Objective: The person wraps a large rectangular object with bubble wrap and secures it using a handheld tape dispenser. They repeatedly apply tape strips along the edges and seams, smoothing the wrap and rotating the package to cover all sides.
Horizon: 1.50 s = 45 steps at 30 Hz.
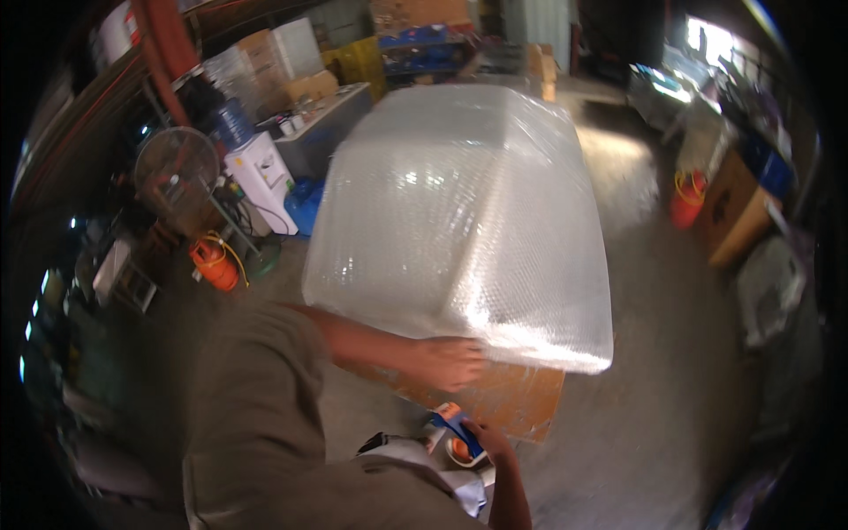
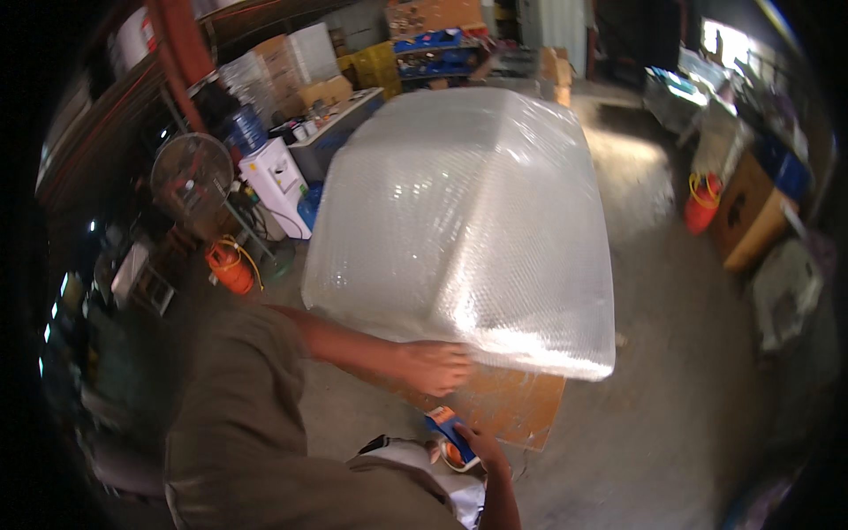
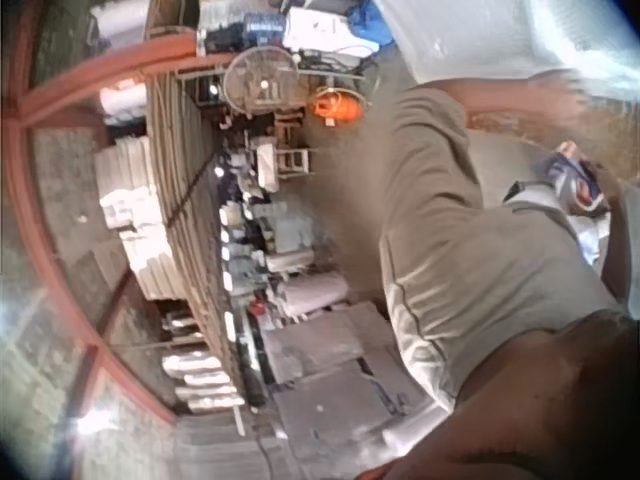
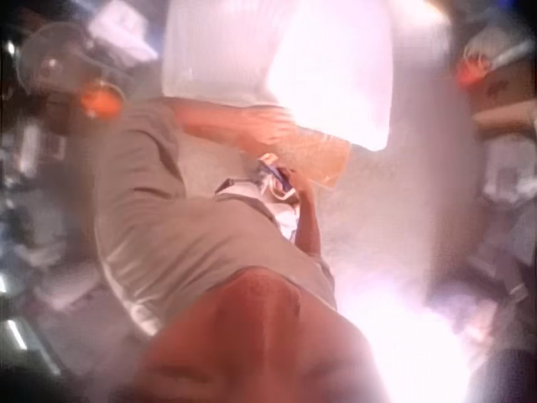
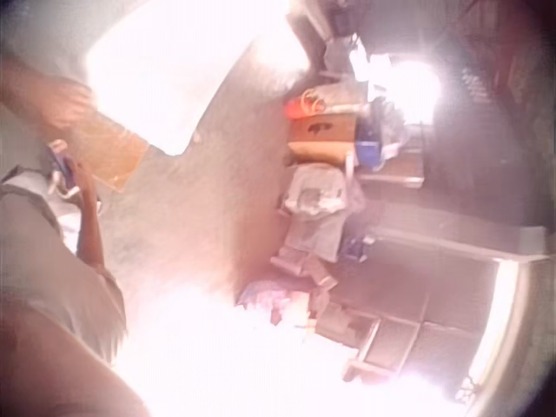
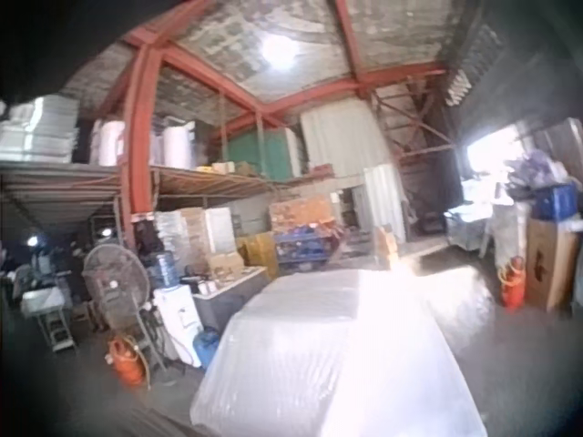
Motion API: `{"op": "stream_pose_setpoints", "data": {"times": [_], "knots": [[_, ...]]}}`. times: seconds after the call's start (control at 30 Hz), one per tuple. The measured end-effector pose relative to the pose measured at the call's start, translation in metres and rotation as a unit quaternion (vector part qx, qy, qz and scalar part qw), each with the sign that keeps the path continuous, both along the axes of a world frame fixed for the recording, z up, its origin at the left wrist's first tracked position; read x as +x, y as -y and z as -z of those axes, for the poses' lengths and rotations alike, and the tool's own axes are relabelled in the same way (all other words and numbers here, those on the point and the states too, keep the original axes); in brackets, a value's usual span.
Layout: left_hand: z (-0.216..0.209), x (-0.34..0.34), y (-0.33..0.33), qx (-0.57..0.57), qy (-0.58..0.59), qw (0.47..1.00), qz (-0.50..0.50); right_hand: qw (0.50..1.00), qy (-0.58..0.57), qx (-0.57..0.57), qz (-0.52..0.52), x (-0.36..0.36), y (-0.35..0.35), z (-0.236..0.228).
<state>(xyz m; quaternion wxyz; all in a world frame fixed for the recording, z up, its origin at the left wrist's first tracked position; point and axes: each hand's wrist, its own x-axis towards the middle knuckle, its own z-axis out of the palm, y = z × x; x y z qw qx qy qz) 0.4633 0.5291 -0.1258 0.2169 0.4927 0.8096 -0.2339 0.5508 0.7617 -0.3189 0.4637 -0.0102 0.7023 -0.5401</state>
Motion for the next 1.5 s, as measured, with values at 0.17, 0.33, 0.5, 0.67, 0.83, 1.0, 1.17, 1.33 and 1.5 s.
{"op": "stream_pose_setpoints", "data": {"times": [0.17,0.33,0.5,0.67,0.83,1.0,1.17,1.33,1.5], "knots": [[0.02,-0.073,0.047,0.039,-0.258,0.944,0.2,0.979,-0.063,-0.001,0.193,0.011,-0.07,0.014],[-0.053,-0.055,0.136,0.17,-0.317,0.929,-0.088,0.932,-0.095,0.163,0.31,0.103,-0.161,0.011],[-0.029,-0.004,0.313,0.303,-0.37,0.819,-0.317,0.866,-0.113,0.182,0.452,0.194,-0.121,0.018],[-0.007,0.015,0.344,0.397,-0.356,0.73,-0.429,0.882,-0.132,0.178,0.416,0.261,0.003,0.005],[0.011,0.013,0.369,0.62,-0.276,0.575,-0.457,0.933,-0.159,0.11,0.303,0.27,0.119,-0.018],[0.032,0.012,0.41,0.684,-0.143,0.568,-0.435,0.972,-0.095,0.015,0.215,0.229,0.218,-0.039],[0.123,0.044,0.53,0.595,-0.155,0.635,-0.467,0.98,0.106,0.021,0.164,0.159,0.335,-0.03],[0.359,0.284,0.775,0.392,0.038,0.686,-0.612,0.995,0.1,-0.03,0.004,0.082,0.528,-0.015],[0.335,0.513,0.825,0.097,0.168,0.074,-0.978,0.995,0.035,-0.074,-0.054,0.032,0.658,-0.084]]}}
